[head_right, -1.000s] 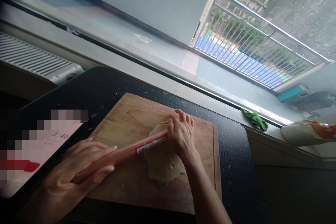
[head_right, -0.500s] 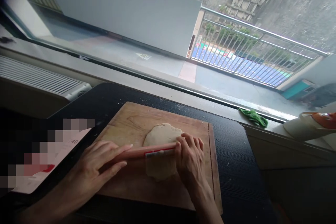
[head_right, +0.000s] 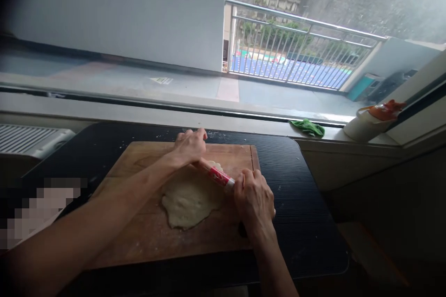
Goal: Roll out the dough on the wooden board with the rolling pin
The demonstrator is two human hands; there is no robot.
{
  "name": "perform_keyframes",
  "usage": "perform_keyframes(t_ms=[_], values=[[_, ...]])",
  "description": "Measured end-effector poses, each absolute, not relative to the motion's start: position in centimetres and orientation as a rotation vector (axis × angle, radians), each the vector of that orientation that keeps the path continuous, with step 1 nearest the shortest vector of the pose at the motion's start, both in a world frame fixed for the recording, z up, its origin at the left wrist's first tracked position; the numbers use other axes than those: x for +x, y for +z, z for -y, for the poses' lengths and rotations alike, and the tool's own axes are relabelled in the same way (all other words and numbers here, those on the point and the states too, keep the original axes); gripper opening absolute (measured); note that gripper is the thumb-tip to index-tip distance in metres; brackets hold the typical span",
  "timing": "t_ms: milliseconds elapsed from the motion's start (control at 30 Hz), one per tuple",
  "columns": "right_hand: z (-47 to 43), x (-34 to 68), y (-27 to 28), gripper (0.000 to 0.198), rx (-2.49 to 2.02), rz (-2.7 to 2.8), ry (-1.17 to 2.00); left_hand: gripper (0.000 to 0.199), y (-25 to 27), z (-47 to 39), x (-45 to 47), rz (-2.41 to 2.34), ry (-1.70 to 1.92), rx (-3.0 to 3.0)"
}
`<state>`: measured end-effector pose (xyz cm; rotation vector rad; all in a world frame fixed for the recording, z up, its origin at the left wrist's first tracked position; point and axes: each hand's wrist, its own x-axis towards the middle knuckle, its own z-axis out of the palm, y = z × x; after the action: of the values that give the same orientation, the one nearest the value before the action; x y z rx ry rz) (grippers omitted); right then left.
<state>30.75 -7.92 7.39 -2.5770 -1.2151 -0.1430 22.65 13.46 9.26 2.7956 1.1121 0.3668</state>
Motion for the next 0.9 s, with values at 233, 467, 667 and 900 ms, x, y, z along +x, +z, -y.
perform_keyframes(t_ms=[233, 467, 667, 900], values=[[9.5, 29.8, 7.1, 0.025, -2.436, 1.285, -0.162, 0.033, 8.4, -11.6, 19.5, -0.604, 0.419, 2.825], [9.4, 29.8, 7.2, 0.024, -2.405, 1.301, -0.232, 0.040, 7.6, -11.2, 20.0, -1.046, 0.358, 2.660], [8.6, 30.5, 7.6, 0.018, -2.387, 1.266, -0.152, 0.046, 7.5, -13.0, 25.4, -1.082, 0.255, 2.870], [10.1, 28.9, 7.2, 0.020, -2.317, 1.313, -0.102, 0.052, 7.3, -9.7, 18.4, -0.897, 0.222, 2.993]])
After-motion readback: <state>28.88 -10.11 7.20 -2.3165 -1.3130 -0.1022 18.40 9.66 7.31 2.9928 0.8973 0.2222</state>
